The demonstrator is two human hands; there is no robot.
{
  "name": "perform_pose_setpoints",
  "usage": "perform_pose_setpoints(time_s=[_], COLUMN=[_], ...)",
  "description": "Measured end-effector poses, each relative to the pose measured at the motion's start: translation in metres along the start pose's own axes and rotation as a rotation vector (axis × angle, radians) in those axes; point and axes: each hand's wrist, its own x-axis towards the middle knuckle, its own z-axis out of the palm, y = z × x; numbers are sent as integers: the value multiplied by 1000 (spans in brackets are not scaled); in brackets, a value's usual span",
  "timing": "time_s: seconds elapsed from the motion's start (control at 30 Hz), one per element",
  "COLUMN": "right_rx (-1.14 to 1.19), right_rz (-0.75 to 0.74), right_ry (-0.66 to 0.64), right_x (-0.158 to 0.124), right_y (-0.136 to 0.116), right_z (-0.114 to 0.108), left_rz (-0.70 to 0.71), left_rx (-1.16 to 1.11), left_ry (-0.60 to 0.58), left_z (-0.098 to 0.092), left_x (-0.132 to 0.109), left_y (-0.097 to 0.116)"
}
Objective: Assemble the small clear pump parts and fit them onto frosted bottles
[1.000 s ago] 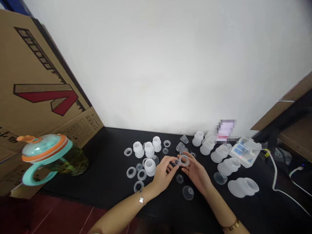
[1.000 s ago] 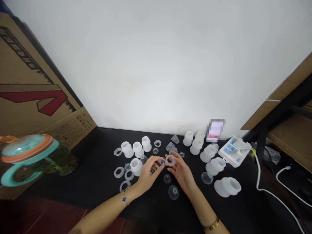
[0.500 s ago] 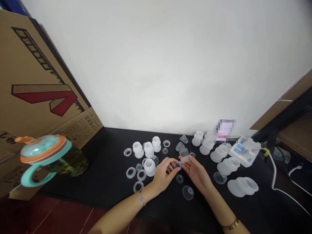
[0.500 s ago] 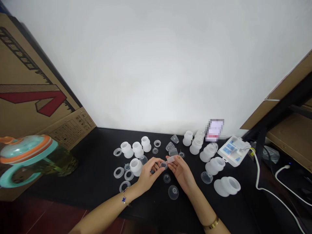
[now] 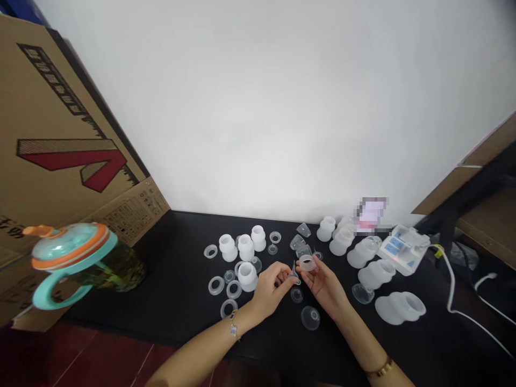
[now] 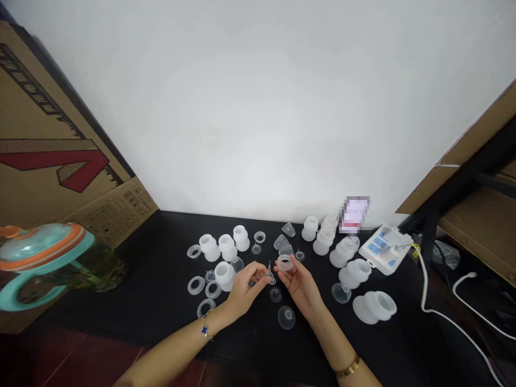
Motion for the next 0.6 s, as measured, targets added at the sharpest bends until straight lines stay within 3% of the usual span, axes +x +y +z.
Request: perform_pose_setpoints(time_s=[0.37,0.6], right_rx=[-38,-66], right_rz=[0,-40], right_ry=[-4,-30], right_x=[-2,-5], right_y=[1,3], right_z=[-1,-2], left_rz=[-101,-23], left_rx=[-70,-18], left_ry=[-25,-16], left_z=[3,3], left_x=[0,-1], left_y=[0,3])
